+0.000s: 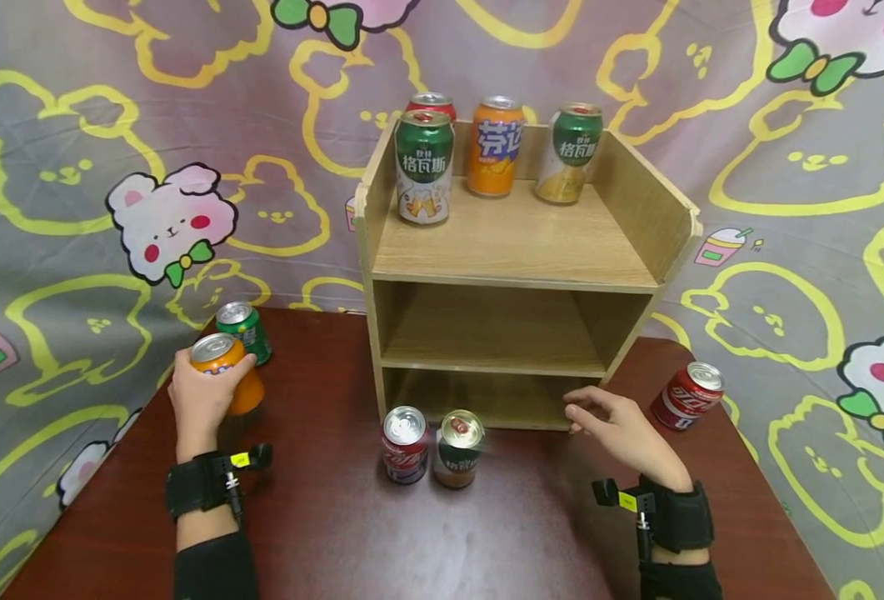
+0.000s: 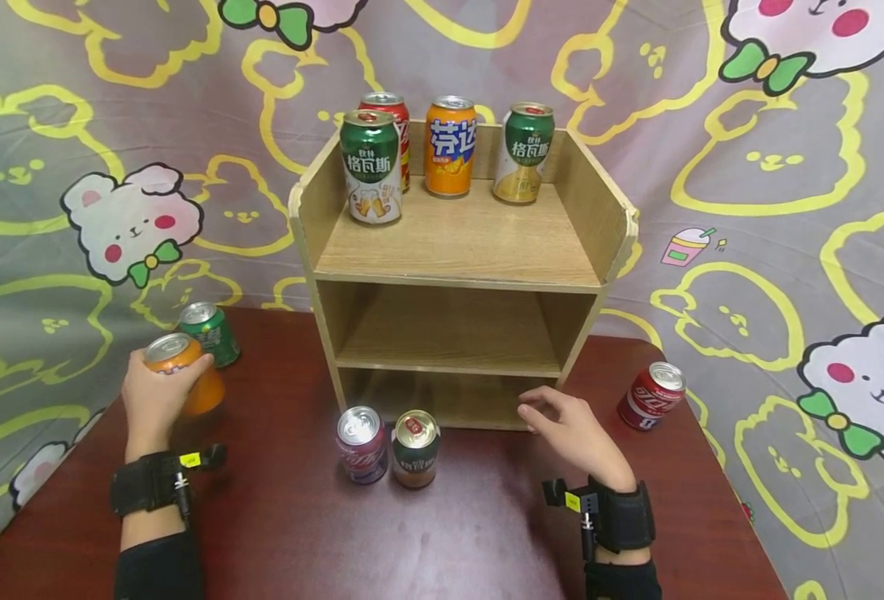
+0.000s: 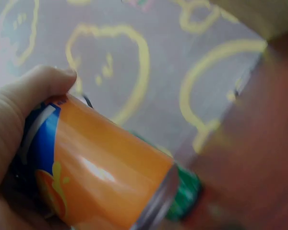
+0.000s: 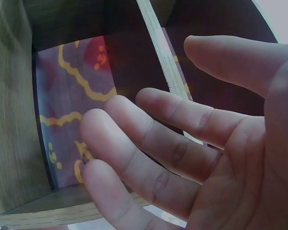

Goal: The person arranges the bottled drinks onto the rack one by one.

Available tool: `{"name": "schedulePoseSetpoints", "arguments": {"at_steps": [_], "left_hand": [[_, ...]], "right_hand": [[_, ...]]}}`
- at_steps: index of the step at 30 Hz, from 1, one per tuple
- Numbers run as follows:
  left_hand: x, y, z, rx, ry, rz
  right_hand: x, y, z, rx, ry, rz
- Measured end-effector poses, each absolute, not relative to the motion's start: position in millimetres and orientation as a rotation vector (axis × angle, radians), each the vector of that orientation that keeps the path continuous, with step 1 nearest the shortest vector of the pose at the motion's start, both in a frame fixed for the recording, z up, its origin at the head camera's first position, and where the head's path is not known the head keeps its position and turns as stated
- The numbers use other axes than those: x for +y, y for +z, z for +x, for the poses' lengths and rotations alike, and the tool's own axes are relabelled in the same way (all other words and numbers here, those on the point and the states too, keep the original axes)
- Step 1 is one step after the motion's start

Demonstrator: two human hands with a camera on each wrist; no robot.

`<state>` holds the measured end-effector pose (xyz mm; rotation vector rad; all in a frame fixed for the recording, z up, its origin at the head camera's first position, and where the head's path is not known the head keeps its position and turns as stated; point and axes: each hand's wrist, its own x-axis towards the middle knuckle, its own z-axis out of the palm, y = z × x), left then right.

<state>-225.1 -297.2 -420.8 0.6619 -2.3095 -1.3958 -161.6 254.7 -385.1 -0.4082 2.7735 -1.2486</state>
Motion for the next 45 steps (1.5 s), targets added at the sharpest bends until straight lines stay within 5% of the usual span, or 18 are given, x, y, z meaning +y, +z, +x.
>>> {"name": "schedulePoseSetpoints", "arguments": {"at_steps": [18, 45], "left_hand": [[-242.4, -345.5, -187.0, -2.193, -1.522, 0.289], [-165.3, -308.9, -165.1, -2.395, -1.67, -0.372]], "right_hand": [[252.7, -391.1, -165.0, 2.718, -1.181, -0.382], [241.6, -398.2, -169.0, 2.777, -1.047, -0.448]]}}
